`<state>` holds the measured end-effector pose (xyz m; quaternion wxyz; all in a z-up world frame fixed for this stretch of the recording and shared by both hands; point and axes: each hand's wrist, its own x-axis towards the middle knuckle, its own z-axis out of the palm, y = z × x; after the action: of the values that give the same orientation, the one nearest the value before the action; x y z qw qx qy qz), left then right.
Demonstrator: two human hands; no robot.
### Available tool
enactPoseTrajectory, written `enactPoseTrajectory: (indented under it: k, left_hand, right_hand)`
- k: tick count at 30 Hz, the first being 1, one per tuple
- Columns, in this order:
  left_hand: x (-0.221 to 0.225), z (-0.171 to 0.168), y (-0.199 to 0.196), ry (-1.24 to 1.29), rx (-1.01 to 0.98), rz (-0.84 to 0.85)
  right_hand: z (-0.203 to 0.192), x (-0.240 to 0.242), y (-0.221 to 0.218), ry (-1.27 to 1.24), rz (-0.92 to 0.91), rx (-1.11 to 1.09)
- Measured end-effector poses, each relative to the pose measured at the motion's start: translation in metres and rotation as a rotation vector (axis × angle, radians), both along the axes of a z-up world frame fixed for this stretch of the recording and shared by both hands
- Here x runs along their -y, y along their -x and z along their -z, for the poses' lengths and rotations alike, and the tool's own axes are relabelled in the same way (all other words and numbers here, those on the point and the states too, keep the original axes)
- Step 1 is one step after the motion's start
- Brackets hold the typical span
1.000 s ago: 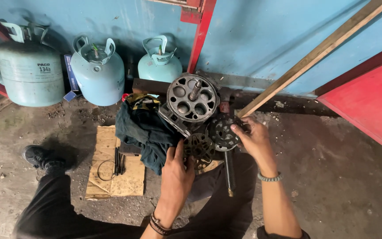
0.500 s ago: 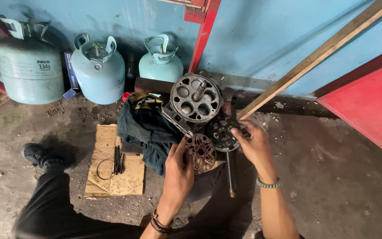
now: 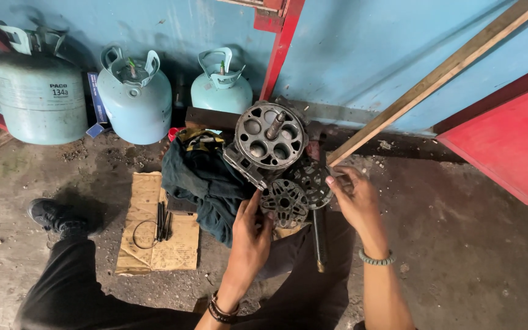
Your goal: Disassembling a mechanical component using a hammer and cloth for inspection
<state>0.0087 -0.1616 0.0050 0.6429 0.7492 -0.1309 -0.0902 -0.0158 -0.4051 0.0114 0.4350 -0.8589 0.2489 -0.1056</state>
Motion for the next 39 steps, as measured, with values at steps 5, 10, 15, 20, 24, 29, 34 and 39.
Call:
enactPoseTrajectory:
  k: [5,10,15,20,24,29,34,39]
  left_hand:
    - [0.008,0.004,0.001,0.004,-0.017,0.034]
    - [0.018,0.009,0.006,-0.188,0.081,0.060]
    - [0.030,0.020,0.009,-0.480,0.404,-0.046]
    - [0.025,0.013,0.012,-0.470,0.421,-0.041]
    - [0.015,0.010,0.015,-0.391,0.432,-0.011]
    - [-0.020,0.001,0.026,-0.307,0.474,-0.034]
    - [-0.070,0.021,0.032,-0.139,0.432,0.138]
    - [-0.108,0.078,0.026,-0.208,0.186,0.261]
  right_hand:
    - [-0.015,-0.014,0.010,0.027,0.019,0.080]
    - [-0.019,-0.021,0.017,-0.002,-0.004,0.108]
    - [-0.022,-0.030,0.020,0.052,-0.002,0.085]
    - [-0.034,-0.045,0.032,0.084,0.013,0.024]
    - [-0.028,-0.052,0.044,0.218,-0.018,0.131]
    - [-0.042,-0.086,0.062,0.651,-0.106,0.383]
    - [0.002,-0.115,0.102,0.802,-0.008,0.494]
    - [0.074,-0.188,0.099,0.282,-0.425,0.931]
